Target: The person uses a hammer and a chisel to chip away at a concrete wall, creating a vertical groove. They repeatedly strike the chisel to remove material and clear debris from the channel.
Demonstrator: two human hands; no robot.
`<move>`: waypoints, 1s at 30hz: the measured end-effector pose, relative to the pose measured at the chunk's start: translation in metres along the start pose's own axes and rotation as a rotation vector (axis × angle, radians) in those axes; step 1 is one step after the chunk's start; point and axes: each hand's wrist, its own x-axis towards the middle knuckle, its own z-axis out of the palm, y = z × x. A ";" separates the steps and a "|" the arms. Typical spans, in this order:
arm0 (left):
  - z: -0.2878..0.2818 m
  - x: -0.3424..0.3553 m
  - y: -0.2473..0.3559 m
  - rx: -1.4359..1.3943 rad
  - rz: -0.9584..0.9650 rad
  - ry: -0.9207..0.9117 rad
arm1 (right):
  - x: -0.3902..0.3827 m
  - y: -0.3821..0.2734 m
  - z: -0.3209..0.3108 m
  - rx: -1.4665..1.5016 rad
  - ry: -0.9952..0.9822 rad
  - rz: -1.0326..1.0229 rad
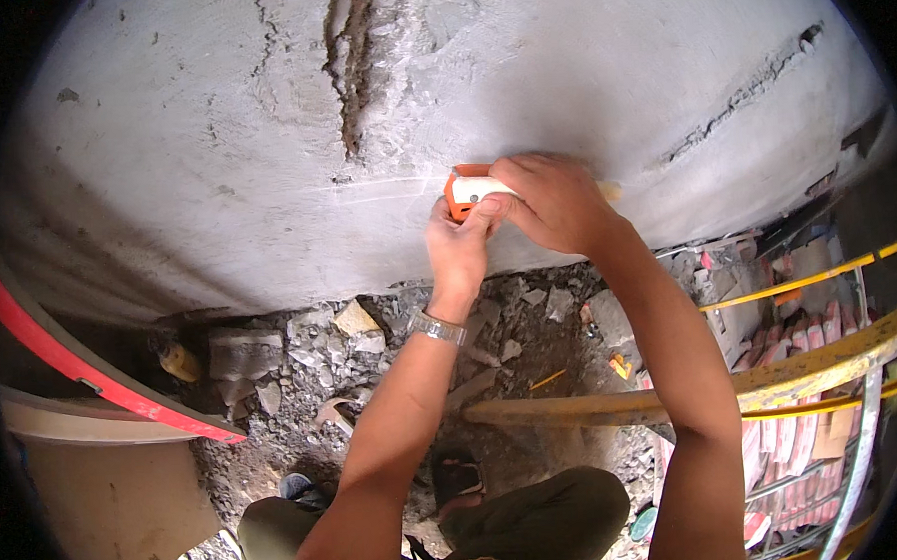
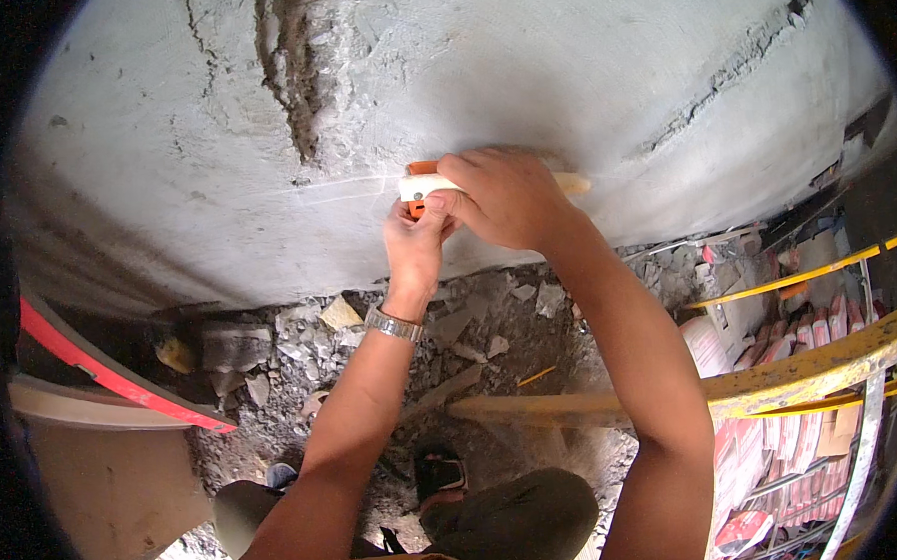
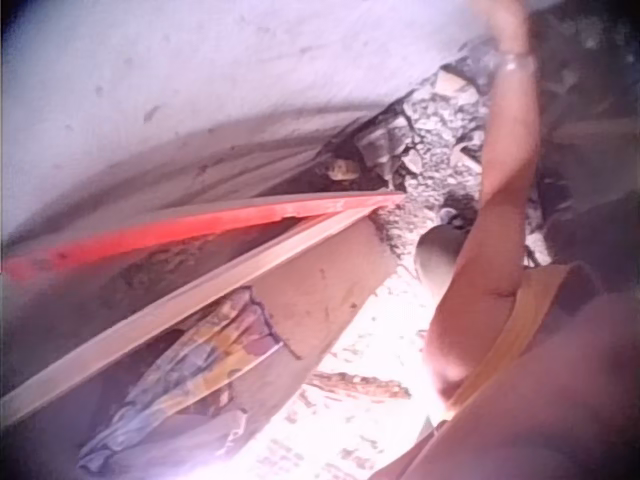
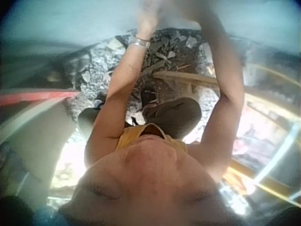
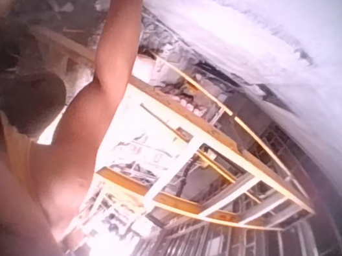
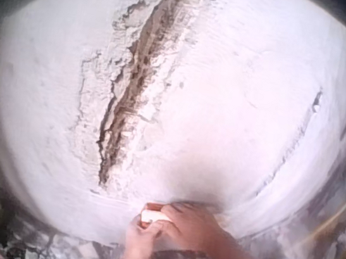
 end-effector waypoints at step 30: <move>-0.007 0.004 -0.001 0.076 -0.017 -0.033 | -0.075 0.035 0.097 0.698 0.643 0.760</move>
